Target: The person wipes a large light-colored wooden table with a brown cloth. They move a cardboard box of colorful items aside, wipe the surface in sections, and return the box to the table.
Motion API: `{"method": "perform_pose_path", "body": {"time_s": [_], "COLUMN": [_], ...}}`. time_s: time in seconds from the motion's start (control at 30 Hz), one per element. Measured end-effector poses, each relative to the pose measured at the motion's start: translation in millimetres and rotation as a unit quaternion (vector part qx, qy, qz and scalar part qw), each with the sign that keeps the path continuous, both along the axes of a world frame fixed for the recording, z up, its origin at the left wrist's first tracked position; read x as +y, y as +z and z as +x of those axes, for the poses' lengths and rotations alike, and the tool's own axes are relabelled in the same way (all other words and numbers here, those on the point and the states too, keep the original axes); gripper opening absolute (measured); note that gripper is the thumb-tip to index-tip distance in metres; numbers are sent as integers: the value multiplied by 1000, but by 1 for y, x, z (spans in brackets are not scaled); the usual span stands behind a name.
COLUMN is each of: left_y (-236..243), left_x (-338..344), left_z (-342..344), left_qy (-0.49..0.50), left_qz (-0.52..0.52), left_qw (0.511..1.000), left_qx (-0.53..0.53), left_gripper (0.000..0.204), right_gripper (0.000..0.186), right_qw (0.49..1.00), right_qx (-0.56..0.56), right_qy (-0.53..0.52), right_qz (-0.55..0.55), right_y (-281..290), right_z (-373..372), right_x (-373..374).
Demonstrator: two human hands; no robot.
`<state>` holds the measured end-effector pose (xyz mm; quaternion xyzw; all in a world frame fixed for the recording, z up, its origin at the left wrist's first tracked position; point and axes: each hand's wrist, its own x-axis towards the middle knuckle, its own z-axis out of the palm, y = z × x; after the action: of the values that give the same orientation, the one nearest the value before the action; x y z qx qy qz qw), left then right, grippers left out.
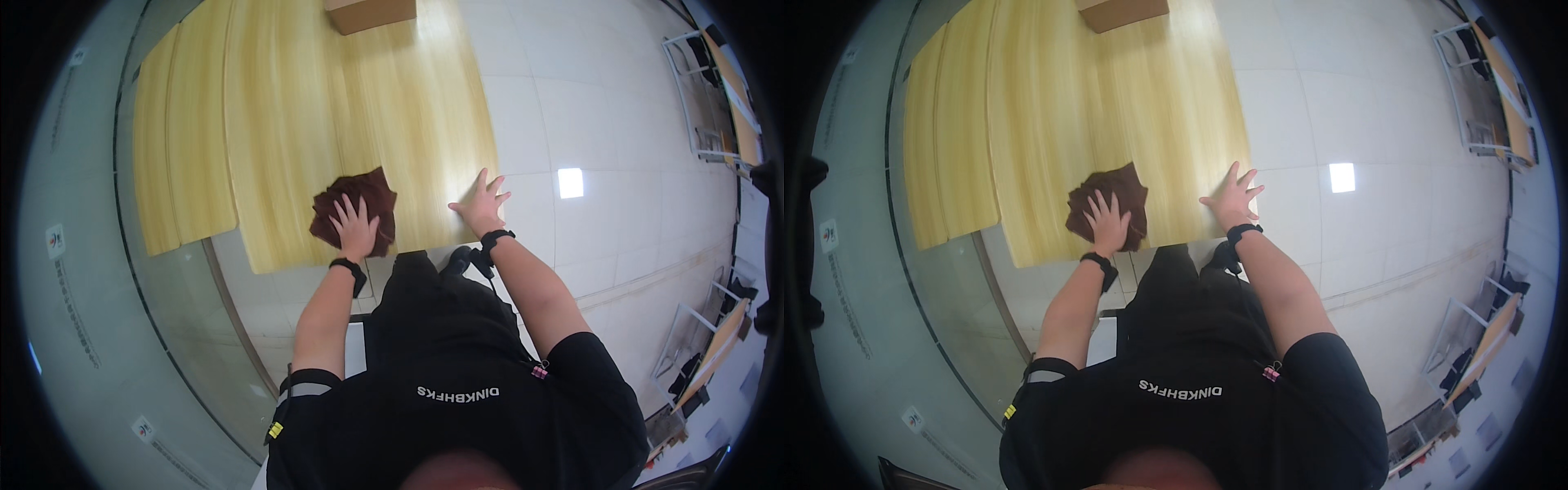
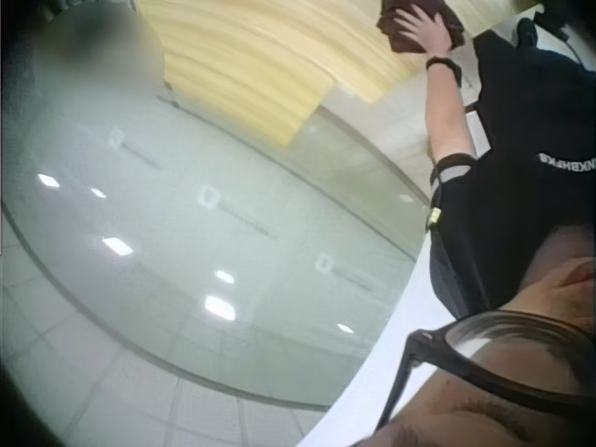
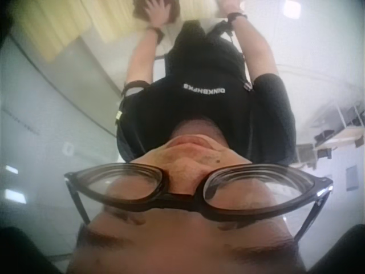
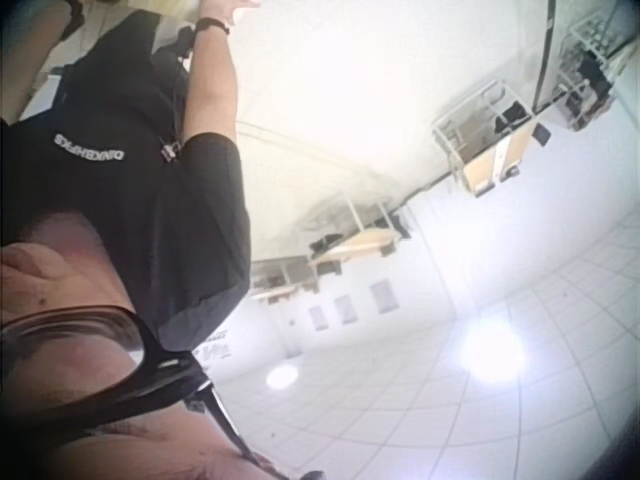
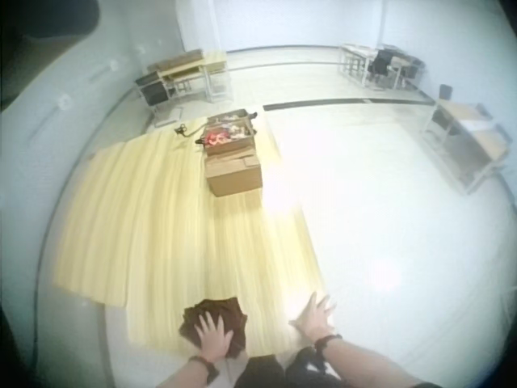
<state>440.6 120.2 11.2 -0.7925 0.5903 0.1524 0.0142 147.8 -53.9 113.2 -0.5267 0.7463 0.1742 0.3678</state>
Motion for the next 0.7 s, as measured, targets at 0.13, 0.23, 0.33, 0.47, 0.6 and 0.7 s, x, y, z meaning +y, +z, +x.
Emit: {"method": "perform_pose_path", "body": {"time_s": [0.13, 0.23, 0.33, 0.47, 0.6, 0.7], "left_y": [-6, -3, 2, -8, -22, -14], "left_x": [-111, -216, -327, -432, -456, -445], "left_z": [48, 87, 113, 144, 158, 142], "left_qy": [-18, -69, -92, -106, -97, -99], "left_qz": [-15, -33, -3, -36, -71, -83], "left_qw": [999, 996, 993, 989, 989, 988], "left_qx": [-36, -56, -78, -97, -91, -83], "left_gripper": [78, 76, 74, 74, 75, 76], "right_gripper": [139, 141, 142, 137, 140, 145], "right_qw": [1000, 1000, 1000, 1000, 992, 996], "right_qx": [23, 18, 15, 6, -1, 42], "right_qy": [11, 13, 9, 10, 52, 63], "right_qz": [-9, -5, -5, -23, -111, -45], "right_y": [-3, -4, -7, -20, -33, -25], "right_z": [12, 16, 16, 19, 27, 18], "right_x": [-5, -10, -19, -14, 3, -4]}}
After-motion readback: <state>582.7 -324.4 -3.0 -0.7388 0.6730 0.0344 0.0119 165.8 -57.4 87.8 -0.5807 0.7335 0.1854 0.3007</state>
